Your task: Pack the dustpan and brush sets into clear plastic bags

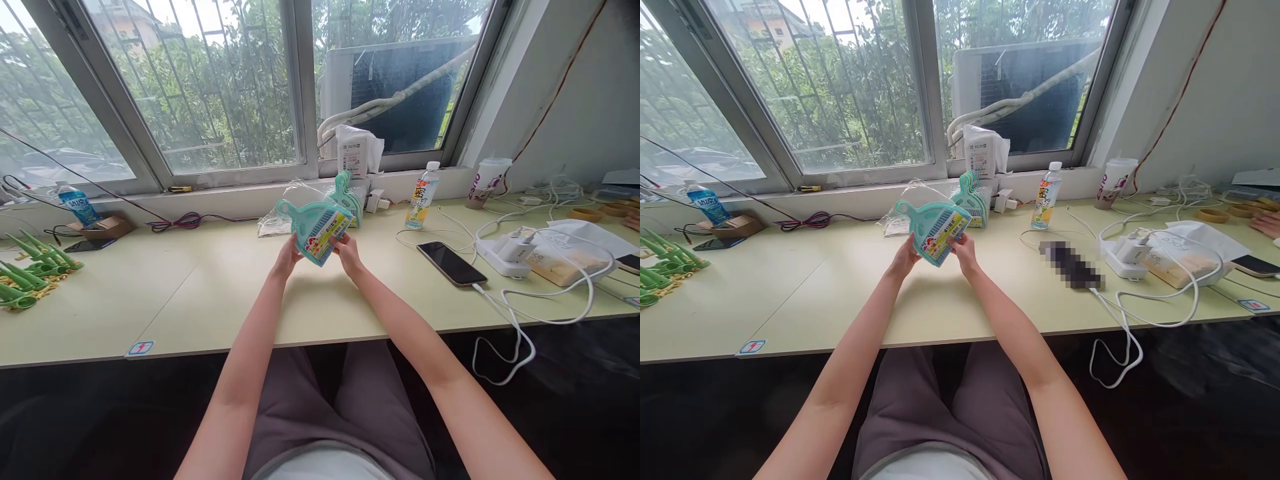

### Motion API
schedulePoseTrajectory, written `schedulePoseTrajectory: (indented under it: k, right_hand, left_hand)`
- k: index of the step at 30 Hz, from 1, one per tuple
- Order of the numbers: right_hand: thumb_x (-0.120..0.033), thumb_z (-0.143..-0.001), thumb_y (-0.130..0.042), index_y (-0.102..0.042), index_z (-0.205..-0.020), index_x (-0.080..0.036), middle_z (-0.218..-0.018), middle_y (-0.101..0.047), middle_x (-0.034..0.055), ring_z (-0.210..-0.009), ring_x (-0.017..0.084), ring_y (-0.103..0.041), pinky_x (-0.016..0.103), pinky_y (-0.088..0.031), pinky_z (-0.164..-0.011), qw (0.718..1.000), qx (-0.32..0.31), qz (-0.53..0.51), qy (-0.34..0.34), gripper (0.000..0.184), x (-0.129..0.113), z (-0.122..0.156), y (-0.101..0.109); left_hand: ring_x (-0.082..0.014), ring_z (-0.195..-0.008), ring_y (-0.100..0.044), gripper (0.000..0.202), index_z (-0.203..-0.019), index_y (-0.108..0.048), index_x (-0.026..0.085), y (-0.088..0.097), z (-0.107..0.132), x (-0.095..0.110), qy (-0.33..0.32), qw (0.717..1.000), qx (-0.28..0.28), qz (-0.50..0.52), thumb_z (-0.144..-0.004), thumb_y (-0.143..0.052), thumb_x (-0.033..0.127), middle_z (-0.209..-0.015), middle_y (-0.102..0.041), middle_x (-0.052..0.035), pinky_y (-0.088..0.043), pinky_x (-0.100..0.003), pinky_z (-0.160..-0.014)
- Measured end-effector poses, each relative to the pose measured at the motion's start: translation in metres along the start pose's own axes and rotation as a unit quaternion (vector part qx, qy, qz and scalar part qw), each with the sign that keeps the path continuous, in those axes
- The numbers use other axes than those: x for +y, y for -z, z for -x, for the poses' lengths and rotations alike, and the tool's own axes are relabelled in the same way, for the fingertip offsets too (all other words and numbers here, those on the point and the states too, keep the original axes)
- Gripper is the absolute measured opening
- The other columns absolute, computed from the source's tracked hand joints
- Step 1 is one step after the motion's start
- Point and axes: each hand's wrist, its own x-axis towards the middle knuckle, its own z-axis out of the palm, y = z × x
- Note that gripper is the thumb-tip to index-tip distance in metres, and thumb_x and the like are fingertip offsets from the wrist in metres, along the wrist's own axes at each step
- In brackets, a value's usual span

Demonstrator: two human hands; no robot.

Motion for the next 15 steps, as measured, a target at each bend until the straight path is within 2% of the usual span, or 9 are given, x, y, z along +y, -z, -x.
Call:
schedulePoseTrajectory:
  k: [4, 6, 8, 12, 13, 15]
  right_hand:
    - [-0.030, -0.065, -0.079, -0.063, -0.086, -0.019, -0.094, -0.072, 0.0036, -0.091, 0.020, -0.066, 0.038, -0.057, -0.083, 0.999, 0.045, -0.018, -0.001, 0.028, 0.000, -0.002, 0.002]
    - [-0.027, -0.068, -0.077, -0.063, -0.085, -0.018, -0.094, -0.071, 0.0039, -0.092, 0.019, -0.066, 0.037, -0.057, -0.083, 0.998, 0.053, -0.021, -0.007, 0.025, -0.001, -0.003, 0.003]
    - [-0.025, -0.069, -0.076, -0.063, -0.085, -0.018, -0.093, -0.071, 0.0040, -0.091, 0.019, -0.066, 0.037, -0.057, -0.083, 0.998, 0.051, -0.023, -0.012, 0.022, -0.001, -0.003, 0.002]
    - [-0.022, -0.070, -0.076, -0.062, -0.086, -0.018, -0.093, -0.071, 0.0037, -0.089, 0.019, -0.066, 0.039, -0.057, -0.084, 0.999, 0.040, -0.020, -0.019, 0.021, -0.001, 0.001, -0.001]
    - [-0.021, -0.070, -0.075, -0.062, -0.086, -0.018, -0.093, -0.071, 0.0037, -0.090, 0.019, -0.066, 0.040, -0.057, -0.085, 0.999, 0.037, -0.018, -0.021, 0.021, -0.002, 0.002, -0.002]
    - [-0.022, -0.070, -0.075, -0.062, -0.085, -0.018, -0.092, -0.071, 0.0038, -0.091, 0.020, -0.066, 0.040, -0.056, -0.086, 0.999, 0.039, -0.016, -0.022, 0.021, -0.003, 0.003, -0.004]
  left_hand:
    - [-0.0276, -0.113, -0.060, 0.046, -0.119, -0.062, 0.020, -0.008, 0.008, -0.003, 0.074, 0.990, -0.110, -0.054, -0.083, -0.063, 0.049, -0.121, -0.065, -0.0112, -0.048, -0.043, -0.095]
    - [-0.0284, -0.120, -0.055, 0.049, -0.122, -0.060, 0.023, -0.012, 0.010, -0.003, 0.078, 0.987, -0.132, -0.048, -0.083, -0.062, 0.051, -0.128, -0.062, -0.0106, -0.046, -0.044, -0.097]
    - [-0.0275, -0.126, -0.051, 0.048, -0.123, -0.060, 0.025, -0.012, 0.009, -0.003, 0.040, 0.993, -0.108, -0.021, -0.083, -0.061, 0.052, -0.132, -0.060, -0.0086, -0.044, -0.042, -0.099]
    - [-0.0250, -0.126, -0.050, 0.045, -0.122, -0.059, 0.024, -0.008, 0.004, -0.001, -0.048, 0.998, -0.005, 0.031, -0.084, -0.062, 0.048, -0.132, -0.059, -0.0057, -0.044, -0.037, -0.100]
    - [-0.0249, -0.124, -0.052, 0.045, -0.122, -0.059, 0.023, -0.008, 0.003, -0.001, -0.056, 0.998, 0.006, 0.034, -0.084, -0.062, 0.046, -0.131, -0.060, -0.0057, -0.045, -0.037, -0.099]
    - [-0.0249, -0.122, -0.054, 0.045, -0.123, -0.058, 0.022, -0.009, 0.003, -0.004, -0.054, 0.998, -0.010, 0.029, -0.084, -0.064, 0.044, -0.129, -0.061, -0.0062, -0.045, -0.037, -0.099]
